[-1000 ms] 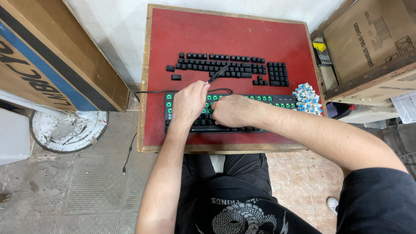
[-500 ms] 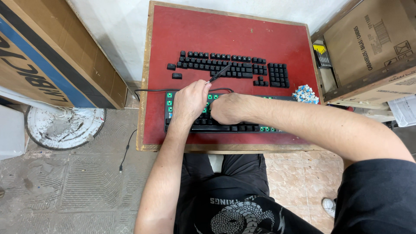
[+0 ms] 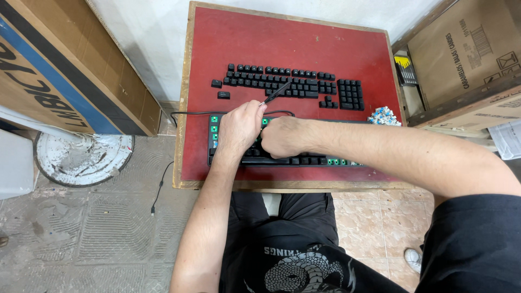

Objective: The person uses a keycap puller to remove black keycaps from a mechanical keyboard and places them on the table. They then pick up blue and white switches from a pile and insert them into the keyboard's switch sockets one by one.

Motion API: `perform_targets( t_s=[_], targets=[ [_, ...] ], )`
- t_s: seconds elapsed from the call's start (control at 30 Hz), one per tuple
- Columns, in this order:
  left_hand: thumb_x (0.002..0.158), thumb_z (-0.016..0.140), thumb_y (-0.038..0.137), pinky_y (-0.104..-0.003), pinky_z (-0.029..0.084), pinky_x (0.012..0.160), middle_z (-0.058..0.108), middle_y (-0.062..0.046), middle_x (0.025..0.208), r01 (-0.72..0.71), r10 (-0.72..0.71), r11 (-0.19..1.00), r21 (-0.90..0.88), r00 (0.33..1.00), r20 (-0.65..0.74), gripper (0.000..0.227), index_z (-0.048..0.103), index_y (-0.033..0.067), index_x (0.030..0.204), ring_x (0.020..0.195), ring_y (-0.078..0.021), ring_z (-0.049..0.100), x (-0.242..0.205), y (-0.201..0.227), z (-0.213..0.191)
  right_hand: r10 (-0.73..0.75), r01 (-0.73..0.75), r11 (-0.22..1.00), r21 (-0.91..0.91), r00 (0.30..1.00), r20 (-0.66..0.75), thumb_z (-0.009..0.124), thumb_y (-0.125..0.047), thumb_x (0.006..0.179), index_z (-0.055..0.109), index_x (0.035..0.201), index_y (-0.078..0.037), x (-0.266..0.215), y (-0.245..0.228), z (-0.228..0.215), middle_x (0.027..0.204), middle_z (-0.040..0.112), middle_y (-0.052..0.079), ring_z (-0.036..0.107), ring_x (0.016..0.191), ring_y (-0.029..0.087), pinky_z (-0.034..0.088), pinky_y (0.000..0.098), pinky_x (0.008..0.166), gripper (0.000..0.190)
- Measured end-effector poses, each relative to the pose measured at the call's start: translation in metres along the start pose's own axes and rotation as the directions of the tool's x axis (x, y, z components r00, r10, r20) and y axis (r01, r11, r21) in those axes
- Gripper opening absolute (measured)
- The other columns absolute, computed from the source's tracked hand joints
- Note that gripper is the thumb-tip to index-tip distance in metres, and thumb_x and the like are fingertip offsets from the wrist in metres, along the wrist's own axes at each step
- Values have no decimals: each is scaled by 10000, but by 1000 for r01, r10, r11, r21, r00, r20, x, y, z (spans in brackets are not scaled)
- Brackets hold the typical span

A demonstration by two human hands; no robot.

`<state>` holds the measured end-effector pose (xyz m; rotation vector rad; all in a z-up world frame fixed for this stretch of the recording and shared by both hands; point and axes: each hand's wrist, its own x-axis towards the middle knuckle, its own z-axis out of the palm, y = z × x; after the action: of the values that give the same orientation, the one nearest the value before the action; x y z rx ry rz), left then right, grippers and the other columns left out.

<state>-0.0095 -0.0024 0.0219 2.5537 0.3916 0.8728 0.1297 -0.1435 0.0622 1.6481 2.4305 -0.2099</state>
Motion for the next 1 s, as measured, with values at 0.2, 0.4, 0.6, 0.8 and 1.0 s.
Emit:
perform_targets(
  t_s=[0.2,0.4,0.6,0.8,1.0],
  targets=[
    [1207,482,473,-482,659,721,717,-73,877,-8,8,1000,25,1000,-2,333,631,220,1050,853,-311,805,-1,-1,3,-79,83,996,29,990,-118,639,-344,962,643,680,-152,-18,-2,-23,674,652,64,771,711,345,664,475,634,341],
    [1204,486,474,-475,657,714,721,-59,859,17,-18,1000,18,1000,11,353,639,211,1023,839,-312,807,-1,3,-1,68,-60,989,135,996,-61,645,-295,988,686,742,-87,-50,1,-39,775,645,102,765,802,366,658,456,706,324],
    [1206,522,466,-493,661,726,735,-71,871,-6,5,999,54,1000,17,306,677,227,1095,851,-322,811,-2,-3,3,335,-314,911,266,941,-37,657,-283,1035,761,809,-65,-119,1,-83,844,676,96,784,920,352,673,469,795,331],
    [1212,560,491,-471,667,729,759,-44,886,-14,16,991,136,1000,-8,309,739,254,1127,847,-304,819,-5,-14,19,617,-542,745,389,782,-90,656,-260,1061,665,759,-34,-232,17,-83,806,632,122,753,822,392,631,468,770,377],
    [1238,565,477,-489,669,750,776,-55,912,-4,2,989,149,1000,15,313,767,250,1161,863,-322,820,-6,-12,17,784,-655,583,481,608,-122,657,-262,1099,583,751,-22,-321,35,-11,766,539,142,695,773,387,570,482,729,429]
  ],
)
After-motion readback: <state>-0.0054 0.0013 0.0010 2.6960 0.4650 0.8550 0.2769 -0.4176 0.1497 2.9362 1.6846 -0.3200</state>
